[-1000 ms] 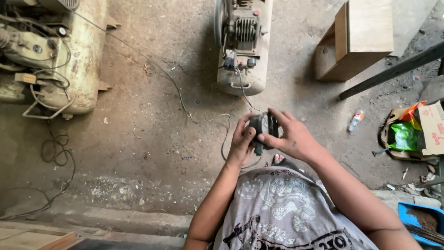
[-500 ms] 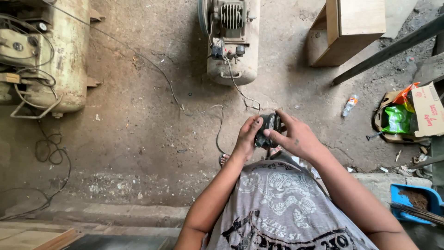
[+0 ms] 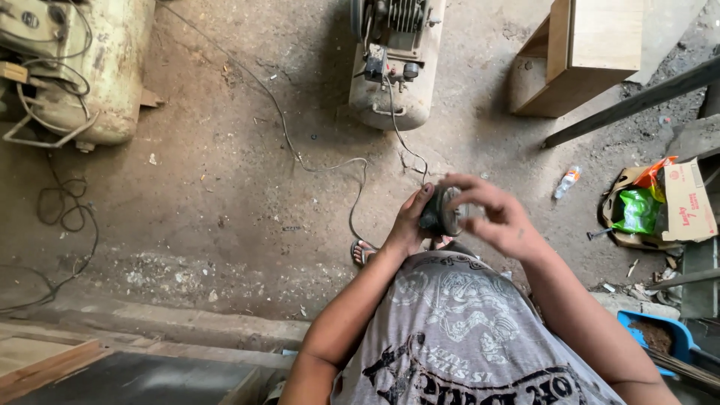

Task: Disassembling, inspecting, and cleaning an air filter housing from a compressor at a workbench.

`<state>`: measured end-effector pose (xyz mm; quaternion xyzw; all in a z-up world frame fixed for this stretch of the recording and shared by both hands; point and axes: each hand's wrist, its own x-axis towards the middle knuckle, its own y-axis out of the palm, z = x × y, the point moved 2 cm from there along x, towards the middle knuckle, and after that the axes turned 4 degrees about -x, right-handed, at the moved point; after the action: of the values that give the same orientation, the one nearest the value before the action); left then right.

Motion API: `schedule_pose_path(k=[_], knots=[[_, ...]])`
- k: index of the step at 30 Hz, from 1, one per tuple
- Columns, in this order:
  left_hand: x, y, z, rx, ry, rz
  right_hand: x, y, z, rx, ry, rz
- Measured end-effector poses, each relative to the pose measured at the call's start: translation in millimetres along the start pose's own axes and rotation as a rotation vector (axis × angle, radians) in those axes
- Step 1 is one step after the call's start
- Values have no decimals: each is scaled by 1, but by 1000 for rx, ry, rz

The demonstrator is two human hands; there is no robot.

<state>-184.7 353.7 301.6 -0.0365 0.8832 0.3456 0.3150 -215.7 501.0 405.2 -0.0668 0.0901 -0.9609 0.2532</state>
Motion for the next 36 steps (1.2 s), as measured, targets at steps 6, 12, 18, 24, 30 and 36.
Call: schedule_pose_path(k=[6,12,18,24,30,36], knots=[[22,-25,10,-48,18,41,2,14,-26,-665,284,15],[-16,-5,-28,-165,5,77,5,9,-46,-506,489,-196],[-10,-7,-31,-202,-71,190,12,18,-4,-185,290,-120],[3,0,-36,-234,-94,255,-17,6,-47,-580,634,-229],[29,-14,-9,-141,-78,284,-14,21,-33,-561,186,-213],[23,-2,-18,-159,-137,296,-19,9,-45,-619,460,-323]])
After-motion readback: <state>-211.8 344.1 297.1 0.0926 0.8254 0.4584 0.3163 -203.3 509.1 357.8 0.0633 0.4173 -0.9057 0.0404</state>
